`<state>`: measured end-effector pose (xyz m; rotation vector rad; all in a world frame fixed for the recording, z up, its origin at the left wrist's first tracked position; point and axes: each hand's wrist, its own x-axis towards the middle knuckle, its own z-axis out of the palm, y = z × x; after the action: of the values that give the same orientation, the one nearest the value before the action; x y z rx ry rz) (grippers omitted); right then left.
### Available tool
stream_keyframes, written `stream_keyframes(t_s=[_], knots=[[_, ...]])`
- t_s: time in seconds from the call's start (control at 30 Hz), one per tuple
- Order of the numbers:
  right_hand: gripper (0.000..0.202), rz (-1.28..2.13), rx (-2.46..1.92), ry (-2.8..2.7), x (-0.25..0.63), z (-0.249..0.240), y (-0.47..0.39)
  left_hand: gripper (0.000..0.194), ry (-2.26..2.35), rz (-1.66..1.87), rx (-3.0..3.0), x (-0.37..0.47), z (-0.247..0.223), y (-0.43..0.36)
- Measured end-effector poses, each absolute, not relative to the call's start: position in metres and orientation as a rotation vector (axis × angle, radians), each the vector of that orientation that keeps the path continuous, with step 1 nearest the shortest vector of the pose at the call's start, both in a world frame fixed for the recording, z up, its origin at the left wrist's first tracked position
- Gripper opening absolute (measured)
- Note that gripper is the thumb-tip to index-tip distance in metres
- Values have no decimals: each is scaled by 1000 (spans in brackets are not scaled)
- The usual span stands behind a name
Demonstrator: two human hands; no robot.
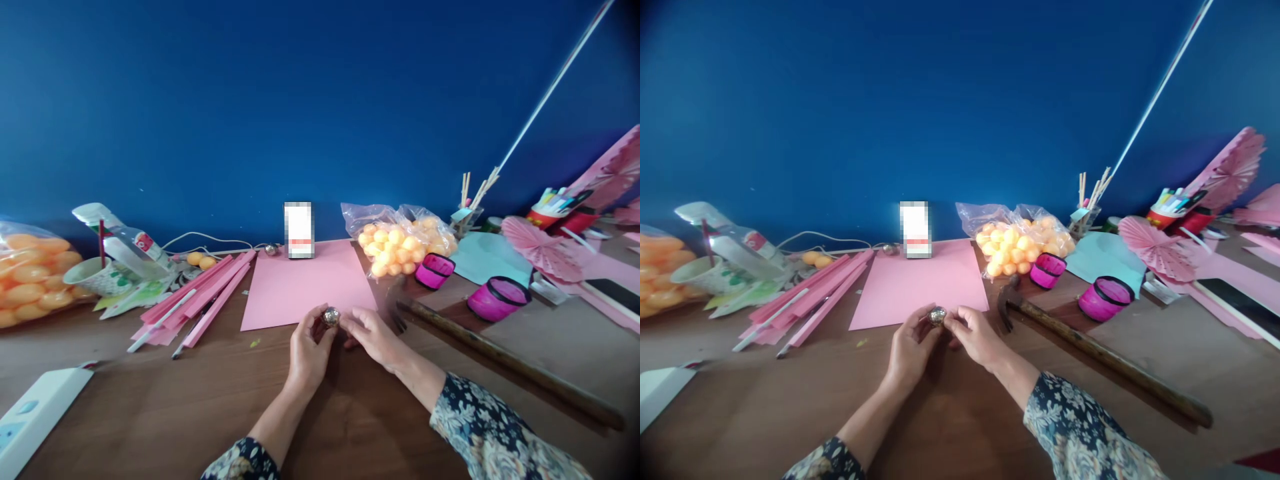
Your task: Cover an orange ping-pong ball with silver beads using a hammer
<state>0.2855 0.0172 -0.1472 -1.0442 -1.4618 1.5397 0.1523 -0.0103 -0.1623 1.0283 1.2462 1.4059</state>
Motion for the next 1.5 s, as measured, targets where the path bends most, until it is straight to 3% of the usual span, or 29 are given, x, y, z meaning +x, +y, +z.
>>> stream_keyframes(t_s=[0.4, 1.13, 1.5], knots=[[33, 1639, -1140, -1316, 285, -141, 17, 39, 1253, 1388, 1094, 153, -159, -11], [22, 1542, -1230, -1333, 283, -142, 17, 40, 1393, 1331, 1249, 152, -162, -13], [26, 1506, -1259, -1319, 281, -142, 17, 40, 1362, 1334, 1208, 152, -160, -13]])
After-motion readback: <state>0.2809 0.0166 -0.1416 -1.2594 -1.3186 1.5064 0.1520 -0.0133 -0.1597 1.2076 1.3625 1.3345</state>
